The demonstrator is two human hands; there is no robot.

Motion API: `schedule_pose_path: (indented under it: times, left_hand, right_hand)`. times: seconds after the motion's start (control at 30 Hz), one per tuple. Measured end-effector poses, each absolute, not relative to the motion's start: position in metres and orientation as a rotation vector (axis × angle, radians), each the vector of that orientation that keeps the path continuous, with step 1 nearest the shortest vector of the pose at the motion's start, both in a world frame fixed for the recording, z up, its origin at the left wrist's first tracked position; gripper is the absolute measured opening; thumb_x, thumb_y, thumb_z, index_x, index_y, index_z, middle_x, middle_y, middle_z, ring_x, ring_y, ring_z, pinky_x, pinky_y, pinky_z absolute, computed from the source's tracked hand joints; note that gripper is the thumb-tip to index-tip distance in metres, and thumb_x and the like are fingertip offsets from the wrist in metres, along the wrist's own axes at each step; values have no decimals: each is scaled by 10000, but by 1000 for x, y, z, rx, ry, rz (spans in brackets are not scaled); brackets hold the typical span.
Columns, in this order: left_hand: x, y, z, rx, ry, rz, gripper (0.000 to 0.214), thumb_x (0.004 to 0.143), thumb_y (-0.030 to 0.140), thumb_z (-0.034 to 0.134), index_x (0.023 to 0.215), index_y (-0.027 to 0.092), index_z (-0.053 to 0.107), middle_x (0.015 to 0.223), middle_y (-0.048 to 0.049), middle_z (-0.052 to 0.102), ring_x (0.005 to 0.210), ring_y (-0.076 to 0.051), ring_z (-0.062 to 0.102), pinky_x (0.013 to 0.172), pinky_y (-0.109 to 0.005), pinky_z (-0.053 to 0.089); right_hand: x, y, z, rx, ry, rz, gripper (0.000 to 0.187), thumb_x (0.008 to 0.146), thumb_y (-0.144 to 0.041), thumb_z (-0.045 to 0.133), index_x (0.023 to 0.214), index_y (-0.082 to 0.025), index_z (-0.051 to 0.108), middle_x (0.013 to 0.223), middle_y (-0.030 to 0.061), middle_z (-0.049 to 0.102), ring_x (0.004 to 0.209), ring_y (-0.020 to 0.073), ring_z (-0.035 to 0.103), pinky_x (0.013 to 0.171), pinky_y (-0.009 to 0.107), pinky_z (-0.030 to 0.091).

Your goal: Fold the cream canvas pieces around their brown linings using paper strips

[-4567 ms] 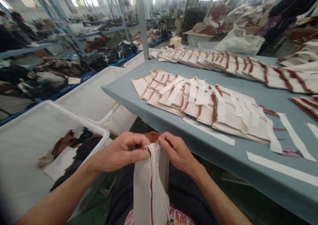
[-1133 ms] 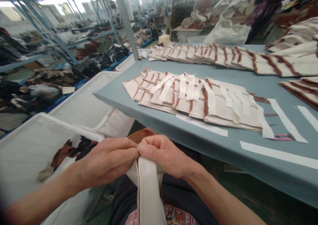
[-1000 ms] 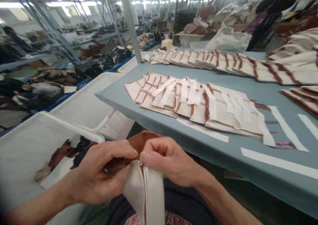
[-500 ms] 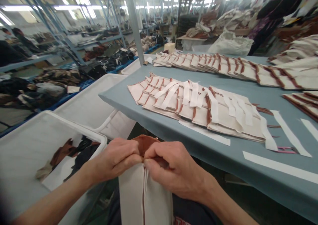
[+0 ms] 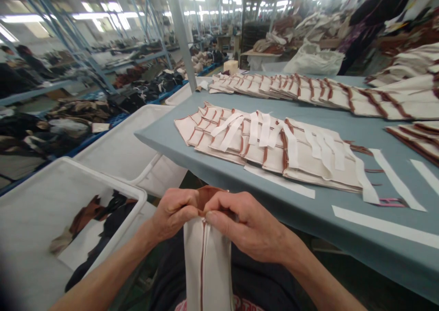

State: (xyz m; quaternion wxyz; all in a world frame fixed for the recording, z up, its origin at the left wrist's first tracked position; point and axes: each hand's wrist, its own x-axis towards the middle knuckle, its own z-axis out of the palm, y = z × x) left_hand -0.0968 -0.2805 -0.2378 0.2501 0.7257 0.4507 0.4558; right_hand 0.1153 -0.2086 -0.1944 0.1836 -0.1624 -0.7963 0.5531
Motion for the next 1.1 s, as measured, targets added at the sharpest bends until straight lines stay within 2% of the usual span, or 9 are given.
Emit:
schedule_pose_path:
  times: [0.1, 0.2, 0.3, 0.4, 0.5, 0.63, 0.77, 0.93, 1.1]
  left_hand:
    - [-96, -285, -227, 1989, 1218, 1172, 588, 1032, 638, 400, 670, 187, 508, 621, 36, 494, 563, -110, 446, 565, -247, 340]
    - [-90, -290, -210, 2003, 1229, 1121, 613, 1063, 626, 255, 742, 185, 536, 686, 14, 534, 634, -133, 484, 641, -261, 389]
    - [-86, -293, -194, 1970, 1295, 1047, 543, 1101, 496, 223, 774, 186, 526, 738, 12, 541, 689, -137, 496, 699, -262, 409]
    - [-84, -293, -186, 1887, 1372, 942, 400, 1072, 356, 367, 762, 180, 548, 725, 29, 539, 668, -119, 488, 657, -235, 397]
    - [-83, -291, -184, 1843, 1478, 833, 234, 955, 273, 567, 747, 170, 588, 679, 48, 538, 623, -101, 472, 591, -213, 371]
    - [-84, -286, -179, 1892, 1523, 749, 84, 871, 150, 591, 824, 161, 660, 702, 48, 619, 609, -90, 516, 584, -203, 379]
    - [-92, -281, -172, 2054, 1550, 665, 93, 856, 113, 611, 877, 160, 688, 705, 41, 659, 615, -101, 554, 594, -216, 380]
    - [-108, -283, -172, 2314, 1516, 532, 171, 988, 172, 551, 827, 183, 609, 738, 23, 653, 659, -131, 588, 611, -253, 379]
    - [-117, -290, -184, 2425, 1583, 727, 280, 1057, 187, 427, 795, 208, 525, 716, 33, 593, 629, -130, 568, 607, -261, 393]
  right_hand:
    - [116, -208, -192, -415, -2270, 1537, 251, 1016, -268, 500, 789, -189, 573, 694, -50, 482, 611, 104, 394, 566, 240, 323]
    - [117, -206, -190, -370, -2321, 1435, 252, 1045, -266, 494, 827, -191, 595, 739, -42, 554, 655, 104, 458, 626, 232, 360]
    - [117, -203, -193, -362, -2346, 1292, 267, 1074, -282, 465, 848, -199, 582, 780, -34, 591, 685, 110, 491, 670, 235, 379]
    - [116, -200, -203, -395, -2340, 1167, 298, 1086, -298, 430, 827, -205, 544, 761, -32, 573, 675, 120, 486, 671, 247, 380]
    - [113, -197, -212, -429, -2333, 1114, 358, 1098, -307, 376, 767, -215, 478, 725, -30, 535, 656, 129, 477, 653, 256, 379]
    - [105, -195, -217, -425, -2365, 1023, 383, 1098, -309, 345, 728, -229, 406, 691, -31, 481, 626, 135, 443, 619, 267, 350]
    - [94, -193, -215, -431, -2432, 937, 366, 1092, -305, 343, 746, -225, 433, 696, -19, 508, 621, 140, 451, 615, 279, 327]
    - [82, -192, -210, -443, -2479, 922, 366, 1090, -300, 352, 736, -229, 412, 662, -31, 484, 580, 134, 418, 593, 282, 294]
    - [65, -190, -209, -423, -2467, 954, 381, 1099, -334, 320, 740, -230, 397, 693, -21, 502, 631, 146, 449, 635, 292, 312]
